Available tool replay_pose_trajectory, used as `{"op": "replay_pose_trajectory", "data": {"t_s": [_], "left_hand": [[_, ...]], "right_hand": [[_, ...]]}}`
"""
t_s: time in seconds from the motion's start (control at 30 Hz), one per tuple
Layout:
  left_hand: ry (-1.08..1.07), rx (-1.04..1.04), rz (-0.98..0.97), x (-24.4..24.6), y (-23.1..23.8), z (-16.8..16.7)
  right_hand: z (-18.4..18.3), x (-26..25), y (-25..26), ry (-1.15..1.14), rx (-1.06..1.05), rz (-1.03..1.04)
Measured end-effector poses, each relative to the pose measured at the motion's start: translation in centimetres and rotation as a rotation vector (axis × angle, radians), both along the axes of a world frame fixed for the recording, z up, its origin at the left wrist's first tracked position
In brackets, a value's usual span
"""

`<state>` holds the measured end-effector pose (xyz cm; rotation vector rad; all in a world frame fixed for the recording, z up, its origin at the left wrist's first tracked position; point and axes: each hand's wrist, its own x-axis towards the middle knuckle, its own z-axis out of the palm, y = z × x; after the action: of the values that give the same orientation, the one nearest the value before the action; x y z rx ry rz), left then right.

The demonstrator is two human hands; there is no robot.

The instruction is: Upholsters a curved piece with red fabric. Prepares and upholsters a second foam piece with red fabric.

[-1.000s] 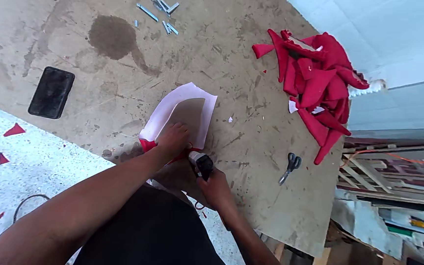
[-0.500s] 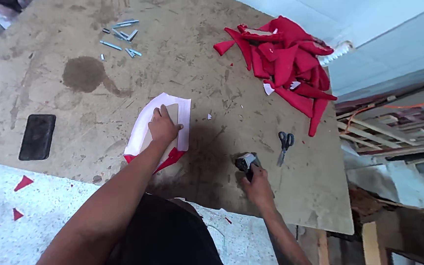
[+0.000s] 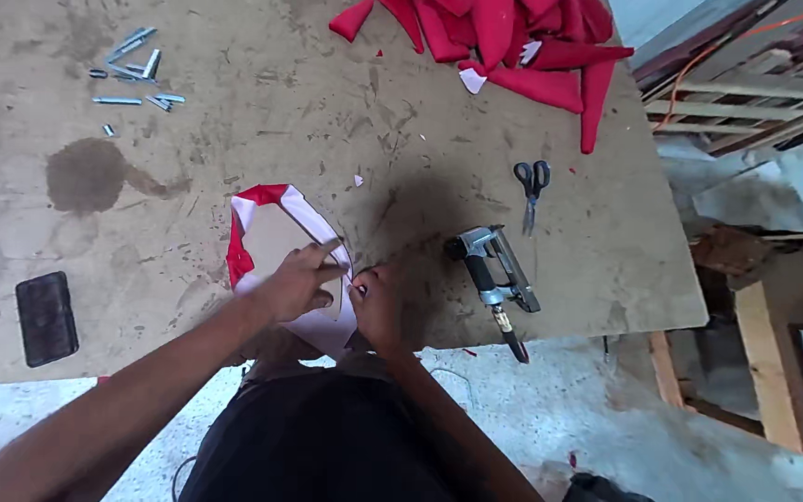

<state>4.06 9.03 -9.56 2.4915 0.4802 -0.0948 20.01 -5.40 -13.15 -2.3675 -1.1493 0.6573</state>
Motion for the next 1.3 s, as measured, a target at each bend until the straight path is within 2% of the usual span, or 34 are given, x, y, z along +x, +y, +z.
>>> {"op": "replay_pose_trajectory", "data": {"t_s": [0.07,0.13,0.2,0.27,0.33,0.47,0.7,0.8,0.93,1.03,1.13,1.3], "left_hand": [[-0.066,-0.003,0.176,-0.2,-0.5,-0.5],[0.017,0.033,0.292,0.0,-1.0,-0.3],[0.186,0.052,0.298,0.5,-0.8,0.1],[0.321,0.035,0.246,1.3,-0.1,0.3],[0.363,0.02,0.222,1.9,0.4,0.0],[0.377,0.035,0.283,3.1,-0.2,-0.2],[0.417,0.112,0.314,4.0,-1.4,-1.4],[0.399,0.119,0.323,4.0,-1.1,-1.3],[0.367,0.094,0.307,3.4,-1.2,-1.1],[0.405,0.014,0.278,3.2,-0.6,0.4],[0.38,-0.106,0.213,2.0,0.0,1.9],[0.371,0.012,0.185,1.6,-1.0,-0.2]], "right_hand": [[0.9,-0.3,-0.5,0.111,0.026,-0.014],[1.5,-0.3,-1.8,0.373,-0.065,-0.116],[1.3,-0.5,-3.4,0.607,-0.167,-0.221],[1.8,-0.7,-4.2,0.716,-0.302,-0.204],[2.2,-1.0,-4.2,0.775,-0.396,-0.141],[0.7,-1.0,-4.6,0.865,-0.424,-0.105],[0.4,-1.7,-6.9,1.046,-0.218,-0.211],[1.1,-2.0,-5.8,1.16,-0.071,-0.247],[2.3,-3.0,-3.1,1.131,-0.063,-0.281],[2.4,-3.4,-1.9,1.049,-0.068,-0.252],[2.9,-2.8,-0.7,0.965,-0.224,-0.193],[2.0,-1.7,2.4,0.718,-0.395,-0.018]]}}
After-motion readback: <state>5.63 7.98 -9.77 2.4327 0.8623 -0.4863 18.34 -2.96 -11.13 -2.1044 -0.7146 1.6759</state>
